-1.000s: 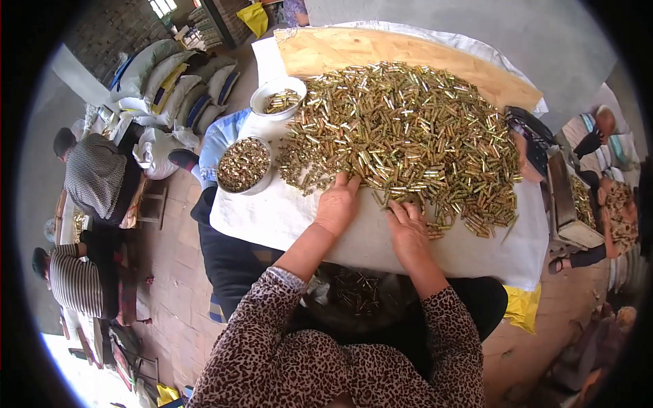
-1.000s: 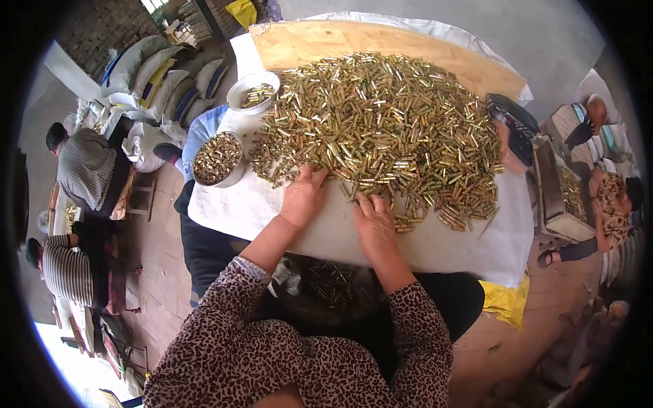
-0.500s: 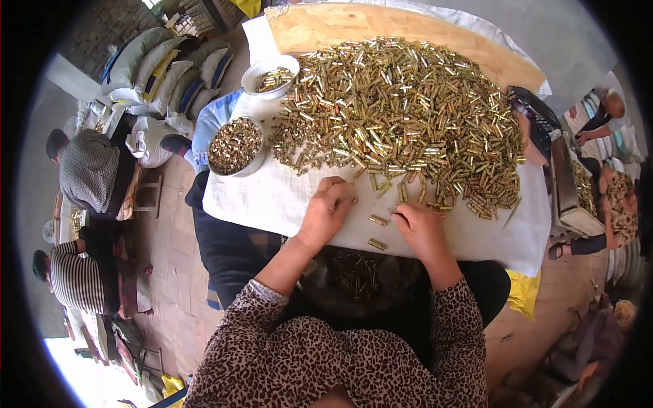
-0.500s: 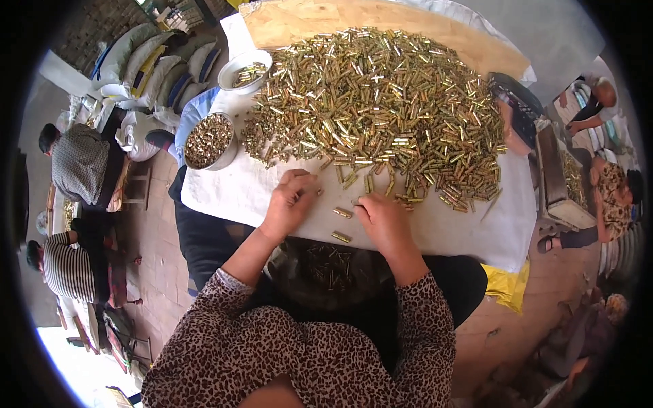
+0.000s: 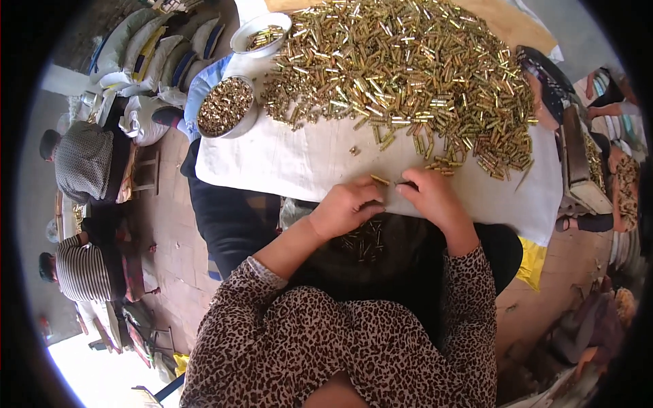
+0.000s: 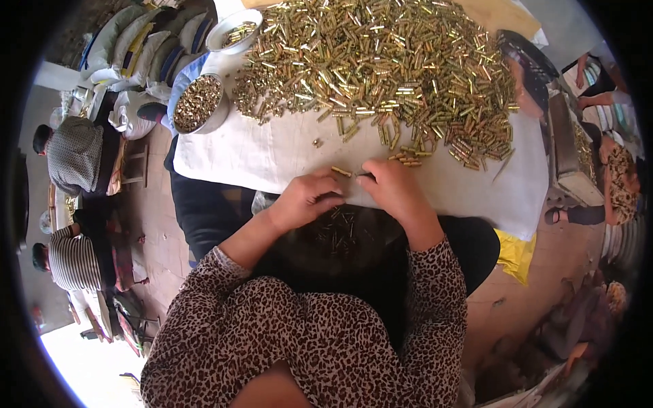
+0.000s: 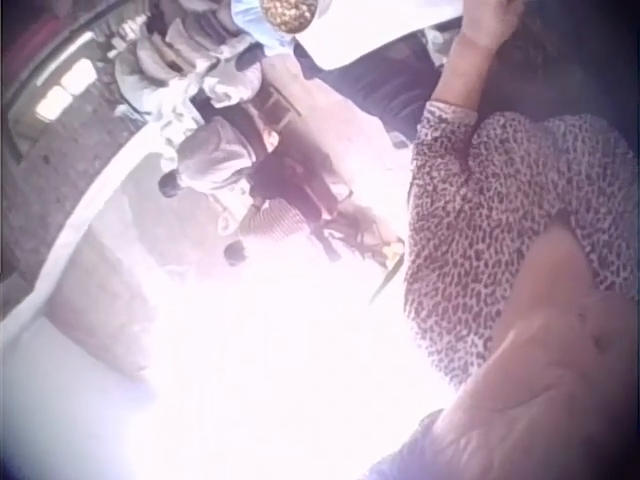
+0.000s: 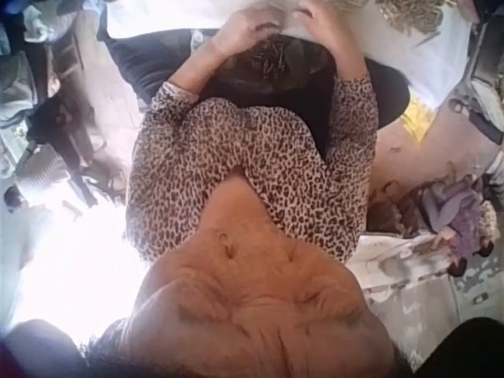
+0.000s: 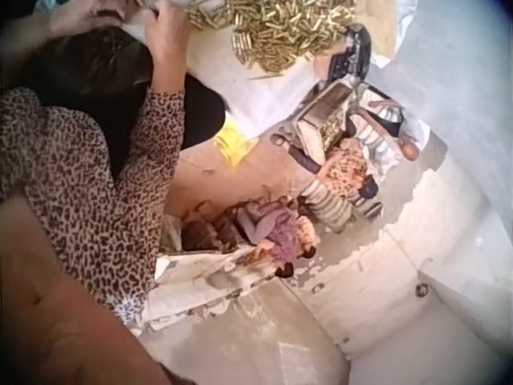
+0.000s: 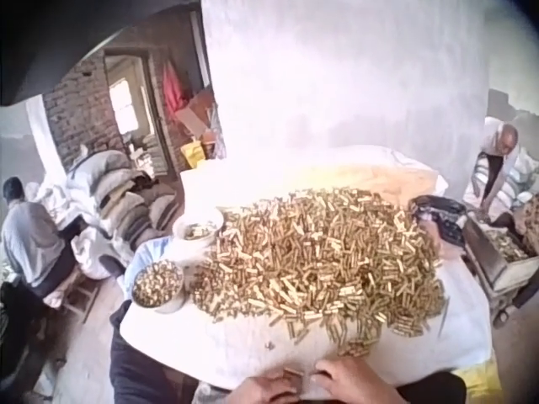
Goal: The person sorts metal casings from a pile on the table and assembles them by inserting small metal components into the casings by hand.
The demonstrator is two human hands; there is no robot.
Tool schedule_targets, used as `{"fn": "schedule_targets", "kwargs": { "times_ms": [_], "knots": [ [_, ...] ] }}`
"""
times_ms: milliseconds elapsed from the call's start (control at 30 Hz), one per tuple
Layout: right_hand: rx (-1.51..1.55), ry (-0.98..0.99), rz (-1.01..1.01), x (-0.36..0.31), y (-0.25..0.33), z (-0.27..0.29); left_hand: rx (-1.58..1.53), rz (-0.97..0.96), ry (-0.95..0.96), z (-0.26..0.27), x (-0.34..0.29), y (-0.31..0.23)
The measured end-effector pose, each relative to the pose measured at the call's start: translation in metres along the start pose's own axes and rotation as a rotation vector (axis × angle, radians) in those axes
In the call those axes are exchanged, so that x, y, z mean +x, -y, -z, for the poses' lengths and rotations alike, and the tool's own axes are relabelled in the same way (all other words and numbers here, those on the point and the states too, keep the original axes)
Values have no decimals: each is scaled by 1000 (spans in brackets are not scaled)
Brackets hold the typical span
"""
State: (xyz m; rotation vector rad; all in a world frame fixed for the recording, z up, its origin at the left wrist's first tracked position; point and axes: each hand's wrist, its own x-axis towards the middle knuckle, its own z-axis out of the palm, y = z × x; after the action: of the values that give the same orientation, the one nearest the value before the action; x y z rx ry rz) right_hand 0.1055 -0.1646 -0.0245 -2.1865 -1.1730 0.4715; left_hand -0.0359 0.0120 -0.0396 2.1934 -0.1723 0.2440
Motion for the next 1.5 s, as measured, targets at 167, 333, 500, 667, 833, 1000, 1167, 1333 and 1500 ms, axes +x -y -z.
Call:
{"fn": "schedule_targets", "kwargs": {
  "times_ms": [167, 333, 500, 667, 833, 1000, 1167, 1333, 1500],
  "knots": [
    [3, 0, -16, 0, 2, 2, -151, 197, 52, -9, -41, -2],
    [32, 3, -52, 0, 4, 2, 250, 421, 361, -88, -90, 82],
    [55, -167, 10, 4, 2, 7, 344, 570, 303, -137, -88, 133],
    [50, -191, 34, 5, 11, 9, 468, 353, 236, -163, -92, 152],
    [-29, -205, 4, 2, 3, 6, 475, 548, 539, -132, -62, 106],
    [-12, -218, 14, 4, 6, 8, 183, 203, 128, -111, -90, 117],
    [-17, -214, 42, 3, 8, 6, -585, 759, 138, -23, -62, -10],
    [-25, -226, 100, 2, 10, 1, -526, 327, -132, -4, -68, -43],
    [-33, -230, 113, 1, 15, 2, -422, 185, -141, 5, -68, -52]
  ]
}}
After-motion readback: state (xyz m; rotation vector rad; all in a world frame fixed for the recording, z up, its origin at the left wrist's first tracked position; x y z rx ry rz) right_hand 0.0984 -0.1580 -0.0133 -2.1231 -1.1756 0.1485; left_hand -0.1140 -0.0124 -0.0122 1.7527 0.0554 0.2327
